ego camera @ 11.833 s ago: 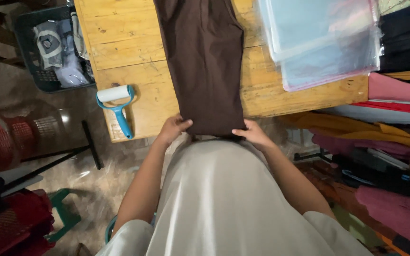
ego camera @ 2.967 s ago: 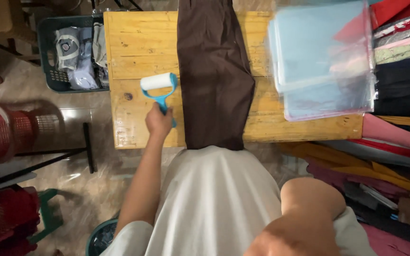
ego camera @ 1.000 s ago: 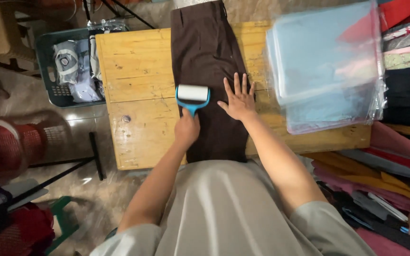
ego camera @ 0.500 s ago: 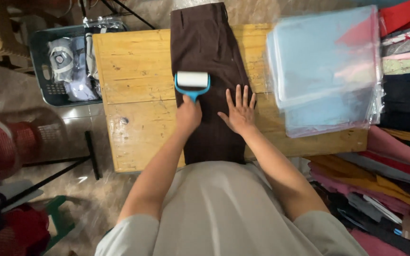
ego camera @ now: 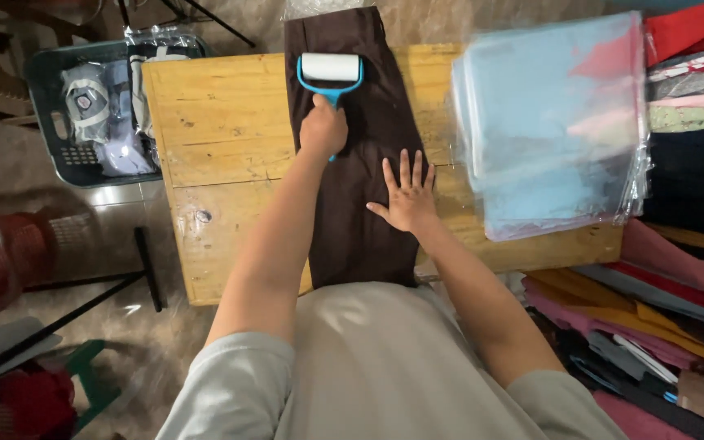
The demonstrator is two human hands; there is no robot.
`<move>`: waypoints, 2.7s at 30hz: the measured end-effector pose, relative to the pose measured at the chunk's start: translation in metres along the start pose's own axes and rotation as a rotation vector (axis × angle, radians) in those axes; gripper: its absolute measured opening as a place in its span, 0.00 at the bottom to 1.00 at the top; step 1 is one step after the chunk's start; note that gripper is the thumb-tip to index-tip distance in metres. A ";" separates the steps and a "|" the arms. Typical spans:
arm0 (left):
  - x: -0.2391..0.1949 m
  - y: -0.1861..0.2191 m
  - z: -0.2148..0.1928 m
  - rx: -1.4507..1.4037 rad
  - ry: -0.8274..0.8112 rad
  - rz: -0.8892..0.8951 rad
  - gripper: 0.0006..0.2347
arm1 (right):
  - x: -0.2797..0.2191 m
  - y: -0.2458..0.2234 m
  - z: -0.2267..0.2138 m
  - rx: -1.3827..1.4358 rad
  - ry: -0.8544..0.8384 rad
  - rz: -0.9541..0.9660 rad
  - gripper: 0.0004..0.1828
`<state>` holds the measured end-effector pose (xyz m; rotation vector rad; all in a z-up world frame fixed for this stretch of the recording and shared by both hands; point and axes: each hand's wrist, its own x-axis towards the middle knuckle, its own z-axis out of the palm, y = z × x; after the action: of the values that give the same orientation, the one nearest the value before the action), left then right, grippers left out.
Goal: The person lays a brown garment flat on a wooden table, smooths it with their hands, and then uses a lint roller to clean the surface. They roll the tool up and down the fabric to remove lint and debris.
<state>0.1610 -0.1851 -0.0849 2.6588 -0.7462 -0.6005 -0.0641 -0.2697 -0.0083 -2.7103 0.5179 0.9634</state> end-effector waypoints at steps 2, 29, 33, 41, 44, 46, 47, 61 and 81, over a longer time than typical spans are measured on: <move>-0.021 -0.006 0.018 0.019 0.018 0.020 0.17 | 0.000 0.003 0.001 -0.019 -0.001 0.006 0.58; -0.241 -0.003 -0.007 -0.719 -0.401 0.163 0.15 | -0.052 -0.062 0.069 1.391 -0.025 0.143 0.27; -0.223 -0.021 0.002 -0.529 -0.093 0.363 0.16 | -0.029 -0.049 0.076 1.243 0.094 0.127 0.20; -0.199 -0.019 -0.051 0.064 -0.142 0.169 0.39 | 0.055 -0.056 -0.015 1.062 0.419 0.073 0.15; -0.196 -0.015 -0.052 0.247 -0.237 0.192 0.47 | 0.122 -0.036 -0.039 0.887 0.498 0.044 0.15; -0.197 -0.018 -0.052 0.256 -0.257 0.183 0.49 | 0.128 -0.043 -0.076 0.855 0.478 0.067 0.19; -0.196 -0.017 -0.052 0.257 -0.262 0.182 0.49 | 0.123 -0.045 -0.083 0.858 0.474 0.069 0.19; -0.196 -0.008 -0.051 0.330 -0.327 0.141 0.50 | -0.095 -0.005 0.092 0.261 0.565 0.071 0.20; -0.184 -0.034 -0.007 0.355 -0.149 0.204 0.55 | 0.146 -0.013 -0.122 0.532 0.337 0.218 0.23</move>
<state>0.0359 -0.0555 -0.0360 2.8200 -1.2551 -0.6686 0.1155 -0.3335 -0.0079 -2.3549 0.9882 0.3291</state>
